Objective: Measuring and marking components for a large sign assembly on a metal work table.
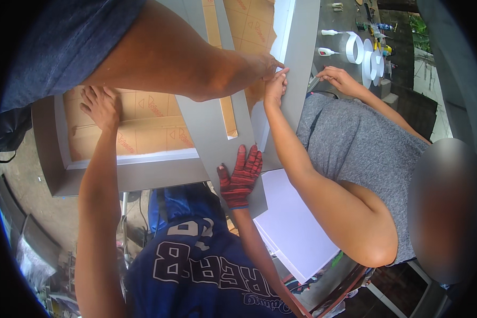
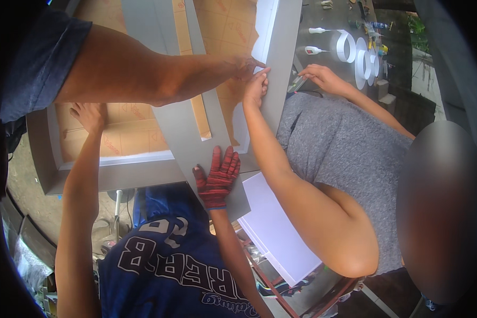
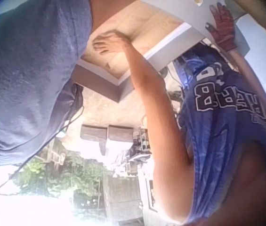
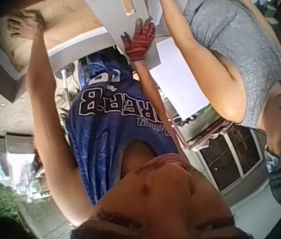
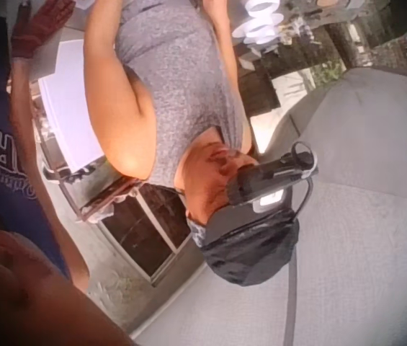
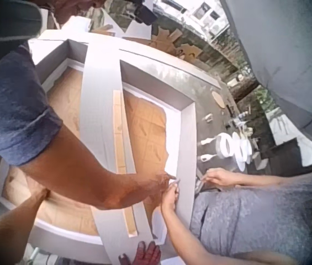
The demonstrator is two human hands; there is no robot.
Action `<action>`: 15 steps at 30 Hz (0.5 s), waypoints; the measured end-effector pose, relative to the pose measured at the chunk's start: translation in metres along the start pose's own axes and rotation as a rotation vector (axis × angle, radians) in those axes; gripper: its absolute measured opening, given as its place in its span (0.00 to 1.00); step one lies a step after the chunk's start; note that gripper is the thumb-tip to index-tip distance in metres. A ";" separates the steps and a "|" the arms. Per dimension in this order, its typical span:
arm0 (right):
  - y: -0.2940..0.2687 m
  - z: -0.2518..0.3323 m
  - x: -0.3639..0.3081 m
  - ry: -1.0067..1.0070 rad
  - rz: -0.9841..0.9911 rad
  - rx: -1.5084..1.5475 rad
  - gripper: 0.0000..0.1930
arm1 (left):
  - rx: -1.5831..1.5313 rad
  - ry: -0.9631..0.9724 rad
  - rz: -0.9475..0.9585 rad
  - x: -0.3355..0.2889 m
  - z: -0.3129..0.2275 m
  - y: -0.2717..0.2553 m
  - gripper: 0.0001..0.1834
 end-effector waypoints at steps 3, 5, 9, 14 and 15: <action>-0.019 -0.020 -0.005 0.042 -0.020 -0.081 0.39 | -0.082 0.011 -0.020 -0.006 -0.043 -0.003 0.25; -0.007 -0.008 -0.004 0.025 0.005 -0.057 0.39 | 0.000 -0.003 -0.015 -0.001 -0.018 -0.002 0.27; -0.019 -0.025 -0.005 0.048 -0.014 -0.079 0.39 | -0.035 -0.011 0.013 -0.006 -0.046 -0.005 0.27; -0.003 -0.010 -0.004 0.043 0.003 -0.034 0.40 | -0.004 -0.012 -0.034 0.000 -0.016 -0.005 0.27; -0.002 -0.009 -0.004 0.042 -0.002 -0.026 0.40 | -0.004 -0.010 -0.036 0.001 -0.016 -0.007 0.27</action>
Point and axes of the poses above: each hand's wrist, its own x-axis towards the middle knuckle, its own y-axis out of the palm, z = x × y, the point moved 9 cm from there along x, towards the middle knuckle, and after that the axes turned 3 degrees about z, right-handed, at the moved point
